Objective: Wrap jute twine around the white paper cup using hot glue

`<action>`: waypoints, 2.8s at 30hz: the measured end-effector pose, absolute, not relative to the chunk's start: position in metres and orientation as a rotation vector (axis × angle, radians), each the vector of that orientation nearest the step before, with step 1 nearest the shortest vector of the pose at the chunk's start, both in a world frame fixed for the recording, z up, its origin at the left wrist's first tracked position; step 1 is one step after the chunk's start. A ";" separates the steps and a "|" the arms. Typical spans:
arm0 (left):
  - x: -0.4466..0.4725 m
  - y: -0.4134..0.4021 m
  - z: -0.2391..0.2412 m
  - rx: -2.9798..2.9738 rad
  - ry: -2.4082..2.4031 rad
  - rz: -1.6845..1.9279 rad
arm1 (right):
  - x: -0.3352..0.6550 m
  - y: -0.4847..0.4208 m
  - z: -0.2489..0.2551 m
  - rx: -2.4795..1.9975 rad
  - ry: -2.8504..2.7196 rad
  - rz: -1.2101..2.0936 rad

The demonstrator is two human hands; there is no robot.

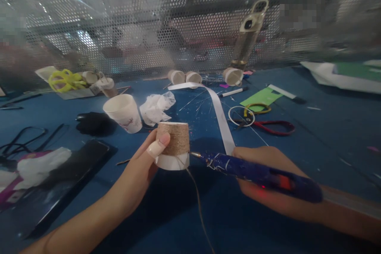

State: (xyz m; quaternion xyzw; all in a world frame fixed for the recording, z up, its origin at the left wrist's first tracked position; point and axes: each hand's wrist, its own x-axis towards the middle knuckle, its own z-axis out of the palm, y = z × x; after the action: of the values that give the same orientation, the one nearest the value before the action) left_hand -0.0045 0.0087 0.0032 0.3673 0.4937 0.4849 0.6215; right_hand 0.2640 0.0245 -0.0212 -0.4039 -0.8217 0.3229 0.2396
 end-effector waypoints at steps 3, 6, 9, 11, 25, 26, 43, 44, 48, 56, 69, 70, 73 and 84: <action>-0.005 0.009 0.002 0.836 1.127 1.119 | 0.263 0.024 -0.019 -1.086 -2.234 0.924; -0.005 0.008 0.002 0.832 1.132 1.093 | 0.261 0.022 -0.016 -1.048 -2.253 0.960; -0.005 0.009 0.003 0.840 1.123 1.085 | 0.260 0.020 -0.014 -1.077 -2.282 0.878; -0.006 0.010 0.002 0.833 1.119 1.103 | 0.260 0.021 -0.014 -1.121 -2.310 0.757; -0.008 0.008 0.004 0.824 1.090 1.146 | 0.275 0.060 -0.032 -1.447 -2.251 0.442; -0.008 0.009 0.003 0.828 1.094 1.146 | 0.275 0.061 -0.030 -1.409 -2.266 0.432; -0.008 0.006 -0.008 1.079 1.034 1.174 | 0.239 0.019 0.000 -0.919 -1.934 1.535; -0.008 0.006 -0.008 1.102 1.027 1.157 | 0.237 0.019 -0.002 -0.978 -1.930 1.462; -0.005 0.003 -0.005 1.169 1.040 1.119 | 0.234 0.018 -0.008 -1.017 -2.000 1.219; -0.006 0.005 -0.005 1.209 1.064 1.054 | 0.238 0.018 -0.007 -1.003 -2.123 0.966; -0.009 0.003 -0.012 1.162 0.956 0.957 | 0.239 0.018 0.000 -1.007 -2.079 1.133; -0.009 0.003 -0.011 1.158 0.951 0.951 | 0.240 0.017 -0.001 -1.005 -2.079 1.135; -0.009 0.003 -0.011 1.141 0.928 0.928 | 0.240 0.016 -0.002 -0.999 -2.082 1.152; -0.009 0.001 -0.014 1.119 0.885 0.893 | 0.239 0.015 -0.003 -1.029 -2.088 1.136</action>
State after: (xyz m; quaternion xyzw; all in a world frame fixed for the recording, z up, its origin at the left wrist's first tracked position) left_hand -0.0094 0.0010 -0.0145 0.4959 0.3920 0.3958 0.6661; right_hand 0.2393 0.0154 -0.0032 -0.3823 -0.7756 0.4221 0.2721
